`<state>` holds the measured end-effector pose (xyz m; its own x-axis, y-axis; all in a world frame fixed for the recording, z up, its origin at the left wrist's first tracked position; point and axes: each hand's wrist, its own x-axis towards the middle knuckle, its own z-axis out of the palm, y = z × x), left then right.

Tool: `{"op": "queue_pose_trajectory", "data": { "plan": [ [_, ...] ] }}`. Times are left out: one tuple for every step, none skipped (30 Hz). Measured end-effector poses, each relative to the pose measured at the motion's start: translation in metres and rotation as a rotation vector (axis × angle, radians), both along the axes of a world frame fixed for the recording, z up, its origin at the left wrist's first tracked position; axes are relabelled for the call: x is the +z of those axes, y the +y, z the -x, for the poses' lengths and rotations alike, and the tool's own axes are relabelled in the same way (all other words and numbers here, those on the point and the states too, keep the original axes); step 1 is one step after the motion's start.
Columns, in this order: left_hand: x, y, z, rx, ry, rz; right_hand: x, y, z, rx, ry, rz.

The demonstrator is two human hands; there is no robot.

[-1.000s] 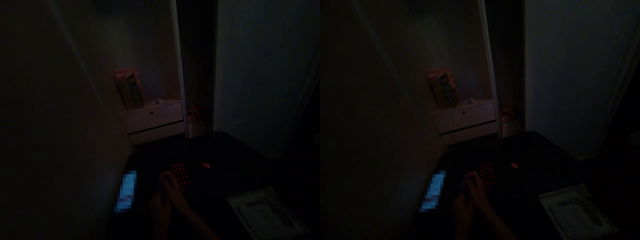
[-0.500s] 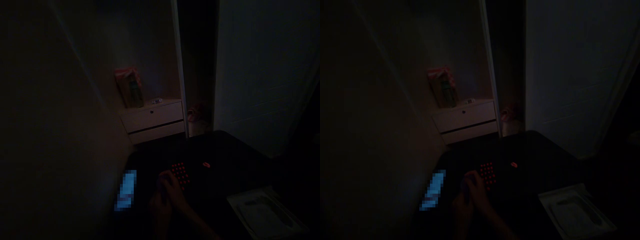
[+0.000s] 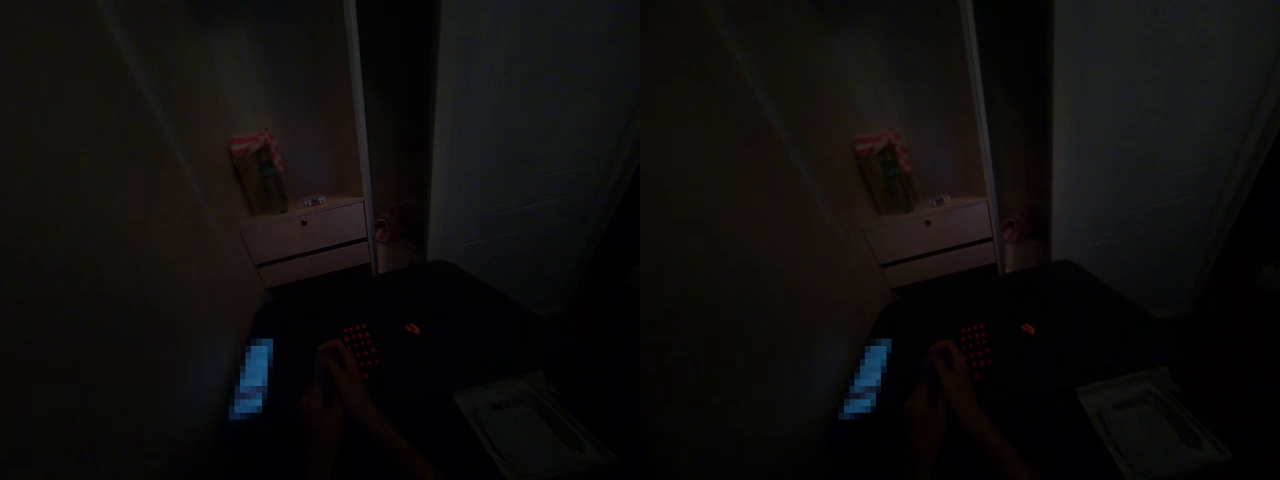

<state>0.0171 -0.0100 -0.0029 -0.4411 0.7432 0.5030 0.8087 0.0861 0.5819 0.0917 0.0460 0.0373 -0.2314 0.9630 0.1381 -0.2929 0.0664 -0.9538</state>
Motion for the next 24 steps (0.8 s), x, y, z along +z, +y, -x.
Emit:
{"op": "queue_pose_trajectory", "data": {
  "plan": [
    [0.0002, 0.0001, -0.0002, 0.001, -0.003, 0.004, 0.0003, 0.0001, -0.0001, 0.001, -0.003, 0.004],
    [0.0002, 0.0003, -0.0004, 0.001, -0.004, 0.005, 0.0007, 0.0001, -0.0002, 0.003, -0.003, 0.009],
    [-0.0001, 0.0005, -0.0005, -0.001, -0.003, 0.006, 0.0013, 0.0001, -0.0003, 0.003, -0.001, 0.011],
    [-0.0006, 0.0007, -0.0005, -0.001, 0.002, 0.005, 0.0018, 0.0000, -0.0004, 0.003, 0.002, 0.010],
    [-0.0012, 0.0008, -0.0004, 0.003, 0.009, 0.004, 0.0024, -0.0002, -0.0005, 0.002, 0.006, 0.009],
    [-0.0019, 0.0008, -0.0002, 0.008, 0.017, 0.003, 0.0029, -0.0004, -0.0007, -0.001, 0.007, 0.009],
    [-0.0025, 0.0008, 0.0001, 0.009, 0.026, 0.003, 0.0033, -0.0006, -0.0008, -0.004, 0.004, 0.007],
    [-0.0029, 0.0007, 0.0005, 0.008, 0.035, 0.001, 0.0034, -0.0007, -0.0009, -0.008, -0.002, 0.004],
    [-0.0032, 0.0005, 0.0009, 0.010, 0.042, -0.004, 0.0035, -0.0009, -0.0011, -0.012, -0.007, -0.001],
    [-0.0033, 0.0004, 0.0012, 0.009, 0.047, -0.008, 0.0035, -0.0010, -0.0012, -0.012, -0.009, -0.006],
    [-0.0033, 0.0004, 0.0014, 0.005, 0.049, -0.010, 0.0034, -0.0012, -0.0014, -0.011, -0.008, -0.009],
    [-0.0031, 0.0004, 0.0016, 0.005, 0.051, -0.011, 0.0034, -0.0014, -0.0015, -0.008, -0.006, -0.010],
    [-0.0029, 0.0004, 0.0016, 0.010, 0.053, -0.014, 0.0034, -0.0015, -0.0016, -0.004, -0.004, -0.008],
    [-0.0026, 0.0005, 0.0014, 0.012, 0.052, -0.015, 0.0035, -0.0016, -0.0017, 0.000, -0.003, -0.004],
    [-0.0023, 0.0005, 0.0012, 0.014, 0.049, -0.018, 0.0035, -0.0016, -0.0016, -0.001, -0.003, 0.001],
    [-0.0020, 0.0006, 0.0009, 0.013, 0.046, -0.022, 0.0034, -0.0015, -0.0015, -0.005, -0.002, 0.003],
    [-0.0016, 0.0006, 0.0006, 0.011, 0.042, -0.024, 0.0032, -0.0012, -0.0013, -0.008, -0.002, 0.003],
    [-0.0013, 0.0006, 0.0003, 0.010, 0.034, -0.023, 0.0029, -0.0009, -0.0010, -0.010, -0.002, 0.002],
    [-0.0010, 0.0006, 0.0001, 0.008, 0.025, -0.021, 0.0025, -0.0005, -0.0006, -0.011, 0.002, 0.001],
    [-0.0008, 0.0007, -0.0001, 0.008, 0.017, -0.019, 0.0020, -0.0002, -0.0003, -0.007, 0.007, -0.001],
    [-0.0006, 0.0007, -0.0002, 0.008, 0.012, -0.020, 0.0015, 0.0001, 0.0000, -0.003, 0.013, -0.002],
    [-0.0006, 0.0007, -0.0002, 0.009, 0.008, -0.020, 0.0013, 0.0003, 0.0002, 0.002, 0.017, -0.002],
    [-0.0006, 0.0007, -0.0001, 0.011, 0.005, -0.022, 0.0012, 0.0004, 0.0004, 0.000, 0.021, 0.000],
    [-0.0007, 0.0006, 0.0000, 0.011, 0.005, -0.021, 0.0014, 0.0004, 0.0004, -0.005, 0.026, 0.002]
  ]
}}
